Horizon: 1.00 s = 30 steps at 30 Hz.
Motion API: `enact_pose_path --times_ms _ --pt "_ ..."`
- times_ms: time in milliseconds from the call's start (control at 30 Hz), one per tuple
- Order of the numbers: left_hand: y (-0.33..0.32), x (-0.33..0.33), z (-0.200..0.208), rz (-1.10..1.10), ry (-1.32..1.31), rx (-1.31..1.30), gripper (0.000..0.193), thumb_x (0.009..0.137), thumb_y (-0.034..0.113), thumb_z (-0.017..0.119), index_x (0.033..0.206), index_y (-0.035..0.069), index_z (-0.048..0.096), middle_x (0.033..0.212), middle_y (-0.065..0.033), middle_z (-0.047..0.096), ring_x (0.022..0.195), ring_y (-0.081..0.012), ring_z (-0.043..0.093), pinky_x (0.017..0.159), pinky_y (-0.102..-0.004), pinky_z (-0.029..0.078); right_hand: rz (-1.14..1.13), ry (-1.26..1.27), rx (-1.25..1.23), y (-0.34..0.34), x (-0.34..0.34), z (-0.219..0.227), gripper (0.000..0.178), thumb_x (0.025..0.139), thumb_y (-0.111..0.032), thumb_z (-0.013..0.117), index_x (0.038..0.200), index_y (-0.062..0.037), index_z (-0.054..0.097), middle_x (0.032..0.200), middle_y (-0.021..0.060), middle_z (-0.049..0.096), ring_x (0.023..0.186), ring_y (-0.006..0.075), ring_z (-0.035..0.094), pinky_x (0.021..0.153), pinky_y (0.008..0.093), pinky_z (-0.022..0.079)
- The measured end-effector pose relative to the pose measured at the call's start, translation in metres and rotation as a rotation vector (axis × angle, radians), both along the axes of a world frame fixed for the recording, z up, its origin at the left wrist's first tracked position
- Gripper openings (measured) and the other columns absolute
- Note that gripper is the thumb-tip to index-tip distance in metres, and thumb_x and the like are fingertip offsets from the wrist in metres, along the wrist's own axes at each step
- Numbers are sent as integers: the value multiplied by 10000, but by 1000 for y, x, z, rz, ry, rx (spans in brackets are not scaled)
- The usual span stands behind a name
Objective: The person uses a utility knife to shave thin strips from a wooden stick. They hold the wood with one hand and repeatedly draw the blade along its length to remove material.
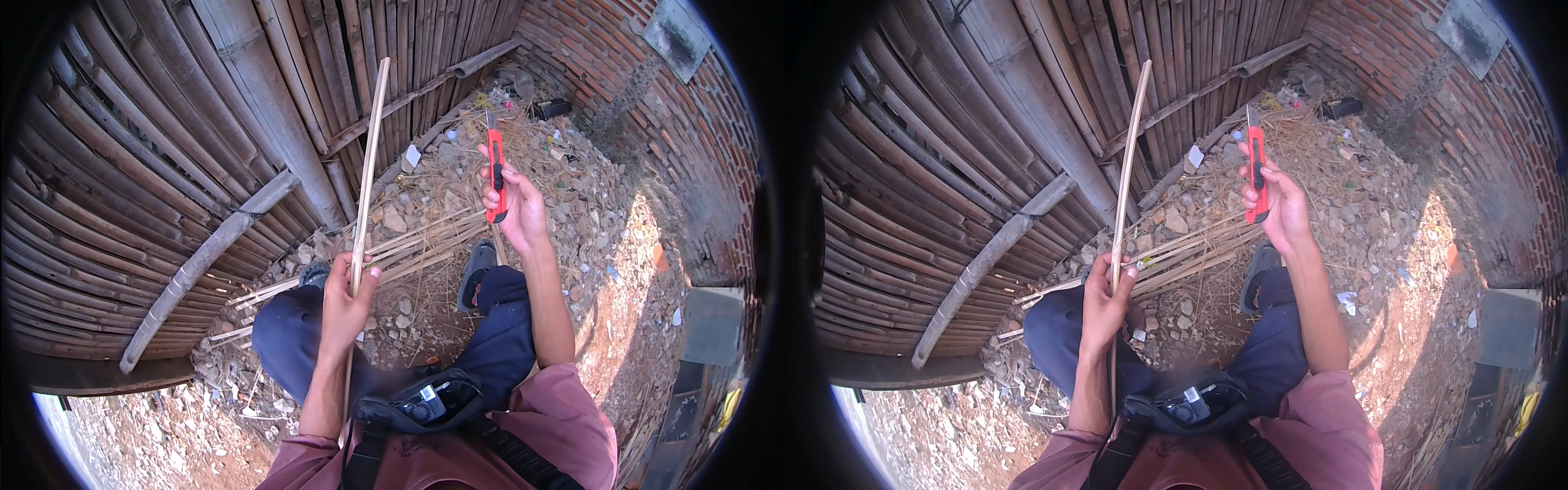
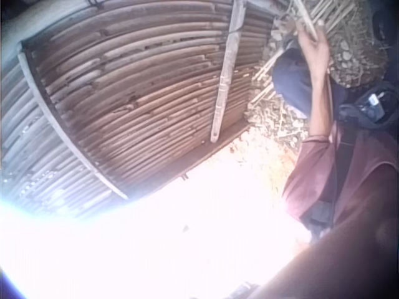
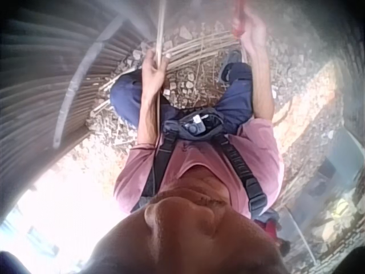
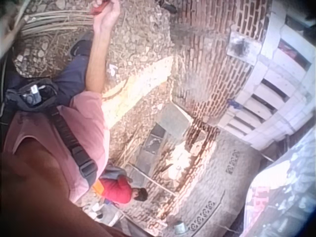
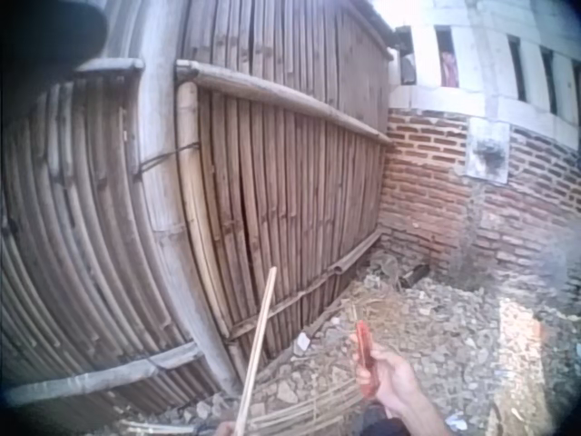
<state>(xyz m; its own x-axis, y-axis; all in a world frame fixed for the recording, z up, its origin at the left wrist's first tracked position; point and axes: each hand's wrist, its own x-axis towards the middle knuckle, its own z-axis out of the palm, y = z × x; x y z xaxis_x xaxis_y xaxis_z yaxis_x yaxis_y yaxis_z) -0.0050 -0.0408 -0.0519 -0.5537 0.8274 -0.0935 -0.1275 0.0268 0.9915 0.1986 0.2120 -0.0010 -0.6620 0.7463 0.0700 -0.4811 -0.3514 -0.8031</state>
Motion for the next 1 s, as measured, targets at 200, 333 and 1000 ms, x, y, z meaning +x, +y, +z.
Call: enact_pose_path --times_ms 200,333,1000 --pt "-1 0 1 -11 14 -7 172 1047 130 704 1171 45 618 807 94 518 735 -4 415 638 -213 326 -52 4 27 -4 -5 4 657 1017 -62 518 1638 55 339 1167 102 608 848 132 527 756 274 471" --pt "0 1 -2 -11 28 1 173 1047 131 703 1174 48 619 817 88 533 740 -4 424 640 -209 334 -131 -84 69 -10 -9 9 616 1064 -98 548 1635 21 351 1221 118 629 871 128 538 792 290 481" --pt "1 -1 -8 -9 89 21 182 1042 129 704 1172 35 617 792 82 518 716 -13 435 619 -223 338 -99 2 105 -8 -7 6 461 1175 -202 458 1583 11 430 975 14 519 714 48 447 643 221 408"
